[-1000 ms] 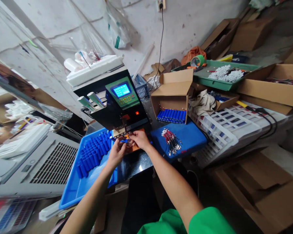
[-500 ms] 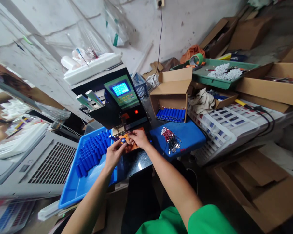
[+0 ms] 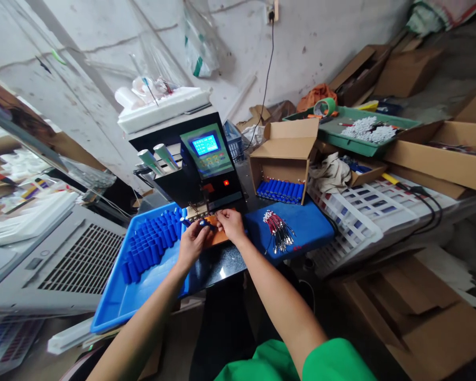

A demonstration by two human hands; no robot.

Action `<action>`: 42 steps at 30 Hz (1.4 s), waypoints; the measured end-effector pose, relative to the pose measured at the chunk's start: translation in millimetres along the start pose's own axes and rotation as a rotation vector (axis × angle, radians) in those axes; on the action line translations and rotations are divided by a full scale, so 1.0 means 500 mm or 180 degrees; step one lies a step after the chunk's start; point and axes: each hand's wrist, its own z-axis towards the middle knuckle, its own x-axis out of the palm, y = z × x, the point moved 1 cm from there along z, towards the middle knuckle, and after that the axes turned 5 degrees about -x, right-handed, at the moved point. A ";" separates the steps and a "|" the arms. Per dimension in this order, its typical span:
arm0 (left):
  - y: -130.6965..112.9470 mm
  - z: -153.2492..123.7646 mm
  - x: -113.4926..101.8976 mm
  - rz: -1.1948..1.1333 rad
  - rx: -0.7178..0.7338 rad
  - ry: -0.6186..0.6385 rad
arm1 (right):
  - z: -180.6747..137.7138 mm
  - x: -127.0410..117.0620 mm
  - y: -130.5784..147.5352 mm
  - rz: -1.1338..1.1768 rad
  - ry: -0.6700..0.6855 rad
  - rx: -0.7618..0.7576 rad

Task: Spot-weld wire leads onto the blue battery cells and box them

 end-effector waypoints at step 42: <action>0.020 -0.004 0.007 0.0039 0.0224 -0.0119 | -0.026 0.048 0.012 -0.0292 -0.0113 0.0223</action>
